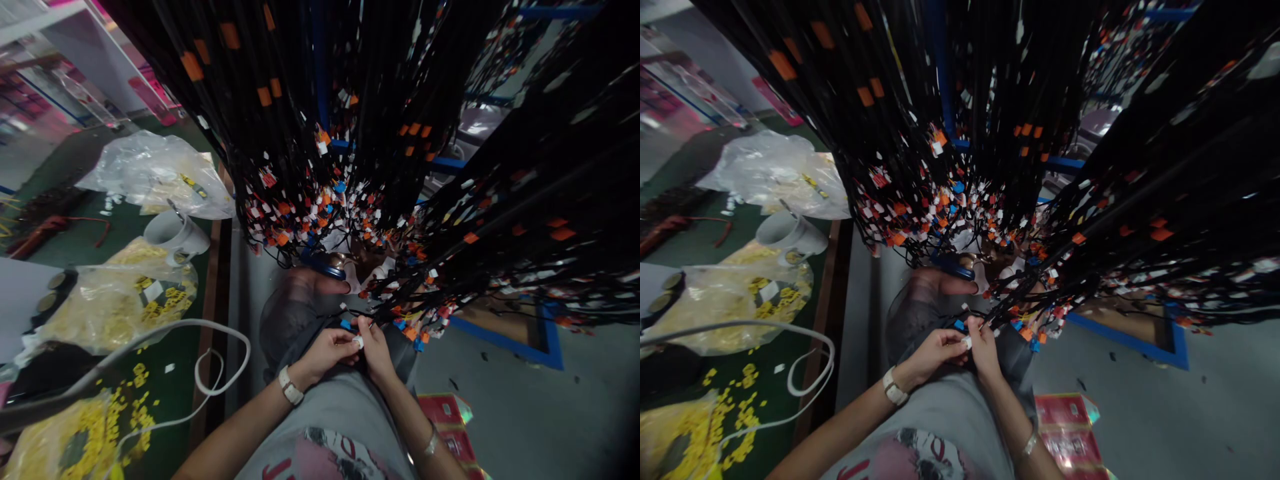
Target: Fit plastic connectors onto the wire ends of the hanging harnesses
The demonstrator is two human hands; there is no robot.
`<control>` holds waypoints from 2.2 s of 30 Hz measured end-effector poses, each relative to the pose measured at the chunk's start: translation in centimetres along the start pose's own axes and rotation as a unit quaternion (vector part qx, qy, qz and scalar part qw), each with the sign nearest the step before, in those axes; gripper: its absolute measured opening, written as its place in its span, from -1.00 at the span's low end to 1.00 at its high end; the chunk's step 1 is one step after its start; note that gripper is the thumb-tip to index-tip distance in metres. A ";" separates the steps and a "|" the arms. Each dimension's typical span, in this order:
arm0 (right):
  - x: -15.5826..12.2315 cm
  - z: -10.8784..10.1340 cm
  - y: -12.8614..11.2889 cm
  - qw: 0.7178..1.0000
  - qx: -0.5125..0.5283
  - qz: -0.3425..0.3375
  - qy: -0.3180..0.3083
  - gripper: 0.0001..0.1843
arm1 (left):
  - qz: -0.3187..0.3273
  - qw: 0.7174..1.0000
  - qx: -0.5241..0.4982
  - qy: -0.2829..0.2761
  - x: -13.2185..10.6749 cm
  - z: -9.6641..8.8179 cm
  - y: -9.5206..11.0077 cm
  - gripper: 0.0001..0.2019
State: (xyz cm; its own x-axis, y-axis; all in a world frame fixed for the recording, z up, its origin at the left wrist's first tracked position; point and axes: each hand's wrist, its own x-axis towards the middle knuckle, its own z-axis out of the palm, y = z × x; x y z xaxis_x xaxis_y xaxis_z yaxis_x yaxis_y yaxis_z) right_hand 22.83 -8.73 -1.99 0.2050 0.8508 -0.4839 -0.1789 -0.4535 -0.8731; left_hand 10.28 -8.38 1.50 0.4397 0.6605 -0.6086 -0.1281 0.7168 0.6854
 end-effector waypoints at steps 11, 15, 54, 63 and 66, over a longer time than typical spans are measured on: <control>0.1 0.0 0.3 0.999 0.011 -0.022 -0.022 -0.54 | 0.128 0.975 0.171 0.065 0.1 0.2 -0.2 -0.68; 0.1 -0.1 0.2 0.999 0.015 -0.021 -0.043 -0.55 | 0.159 0.964 0.204 0.066 -0.3 0.5 0.1 -0.77; 0.0 0.1 -0.2 0.989 -0.092 -0.114 0.001 -0.55 | 0.150 0.947 0.280 0.056 -0.4 0.2 0.1 -0.81; 0.0 -0.1 0.4 0.991 -0.091 -0.098 -0.010 -0.45 | 0.134 0.923 0.357 0.048 -0.6 0.4 0.7 -0.74; -0.1 -0.2 0.0 0.992 -0.083 -0.093 -0.033 -0.42 | 0.146 0.926 0.344 0.049 -0.5 0.3 0.8 -0.76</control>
State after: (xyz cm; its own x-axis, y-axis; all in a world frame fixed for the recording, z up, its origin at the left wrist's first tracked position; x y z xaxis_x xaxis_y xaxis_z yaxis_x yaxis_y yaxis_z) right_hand 23.01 -8.87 -1.95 0.1551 0.9368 -0.3136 0.0171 -0.3199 -0.9473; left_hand 10.27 -8.21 2.42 0.3886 0.8448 -0.3677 0.3829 0.2150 0.8984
